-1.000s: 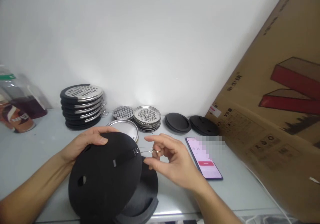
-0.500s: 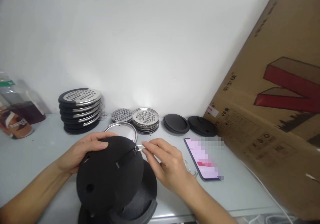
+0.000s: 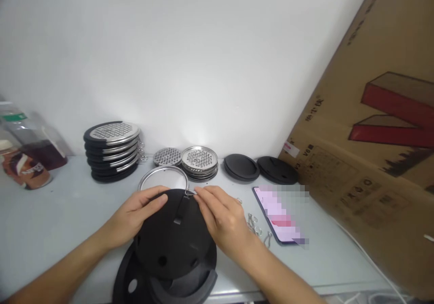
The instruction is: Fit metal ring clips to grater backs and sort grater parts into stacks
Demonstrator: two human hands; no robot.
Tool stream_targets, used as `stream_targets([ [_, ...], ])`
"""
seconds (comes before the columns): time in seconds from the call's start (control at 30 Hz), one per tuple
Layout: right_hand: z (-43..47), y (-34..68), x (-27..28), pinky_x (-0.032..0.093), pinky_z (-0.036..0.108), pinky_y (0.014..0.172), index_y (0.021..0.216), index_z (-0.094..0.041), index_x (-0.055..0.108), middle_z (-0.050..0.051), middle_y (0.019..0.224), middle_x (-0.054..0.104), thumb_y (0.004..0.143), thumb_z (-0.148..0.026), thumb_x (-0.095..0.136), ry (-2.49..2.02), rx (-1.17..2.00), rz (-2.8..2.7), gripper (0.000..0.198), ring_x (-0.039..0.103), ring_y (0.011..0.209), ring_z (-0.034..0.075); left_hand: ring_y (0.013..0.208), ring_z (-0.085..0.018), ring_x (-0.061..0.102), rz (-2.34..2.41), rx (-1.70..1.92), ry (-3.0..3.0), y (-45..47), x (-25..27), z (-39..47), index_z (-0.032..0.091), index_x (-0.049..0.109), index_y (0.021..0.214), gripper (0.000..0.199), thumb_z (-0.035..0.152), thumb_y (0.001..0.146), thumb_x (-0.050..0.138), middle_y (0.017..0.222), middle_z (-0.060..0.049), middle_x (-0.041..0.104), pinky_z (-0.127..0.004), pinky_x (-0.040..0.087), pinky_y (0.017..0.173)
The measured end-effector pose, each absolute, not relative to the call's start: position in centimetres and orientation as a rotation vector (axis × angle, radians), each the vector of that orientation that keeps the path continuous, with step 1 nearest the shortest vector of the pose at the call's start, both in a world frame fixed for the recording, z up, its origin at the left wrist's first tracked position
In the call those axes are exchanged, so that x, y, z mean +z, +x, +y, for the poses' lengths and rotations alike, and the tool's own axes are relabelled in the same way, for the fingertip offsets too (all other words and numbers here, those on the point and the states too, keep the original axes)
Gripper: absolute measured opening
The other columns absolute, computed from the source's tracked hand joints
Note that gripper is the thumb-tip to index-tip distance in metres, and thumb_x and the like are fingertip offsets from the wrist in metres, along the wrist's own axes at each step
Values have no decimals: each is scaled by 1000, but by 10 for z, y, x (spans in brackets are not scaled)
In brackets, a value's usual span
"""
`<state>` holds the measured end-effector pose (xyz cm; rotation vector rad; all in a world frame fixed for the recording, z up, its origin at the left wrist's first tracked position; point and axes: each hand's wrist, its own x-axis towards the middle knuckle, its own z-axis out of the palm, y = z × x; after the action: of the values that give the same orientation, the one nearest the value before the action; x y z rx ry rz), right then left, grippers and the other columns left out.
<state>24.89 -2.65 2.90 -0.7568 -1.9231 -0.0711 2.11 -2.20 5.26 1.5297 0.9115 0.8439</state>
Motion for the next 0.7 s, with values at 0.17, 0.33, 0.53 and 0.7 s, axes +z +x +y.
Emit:
stream_targets([
  [0.17, -21, 244, 29, 57, 32, 71, 120, -17, 62, 10, 92, 69, 88, -6, 59, -827, -144, -1995, 34, 67, 81, 20, 101, -20, 62, 979, 979, 1729, 22, 52, -22, 23, 66, 116, 31, 38, 97, 49, 107, -2, 70, -29, 45, 91],
  [0.33, -19, 242, 27, 56, 32, 70, 126, -16, 58, 11, 93, 68, 90, -6, 56, -813, -205, -2063, 38, 66, 79, 20, 107, -20, 61, 959, 972, 1852, 23, 51, -23, 25, 63, 120, 29, 30, 92, 58, 113, -1, 69, -30, 44, 97],
  [0.53, -23, 245, 26, 56, 34, 74, 129, -16, 55, 11, 100, 67, 89, -8, 59, -845, -266, -2109, 41, 66, 86, 21, 122, -20, 54, 990, 912, 1943, 22, 52, -27, 34, 53, 133, 41, 29, 93, 56, 130, 3, 62, -32, 35, 108],
  [0.7, -31, 244, 29, 56, 33, 74, 127, -14, 56, 11, 98, 67, 89, -7, 60, -883, -277, -2091, 39, 66, 84, 20, 112, -20, 58, 1016, 814, 1961, 20, 56, -30, 34, 54, 127, 34, 32, 93, 55, 118, 3, 66, -33, 41, 101],
])
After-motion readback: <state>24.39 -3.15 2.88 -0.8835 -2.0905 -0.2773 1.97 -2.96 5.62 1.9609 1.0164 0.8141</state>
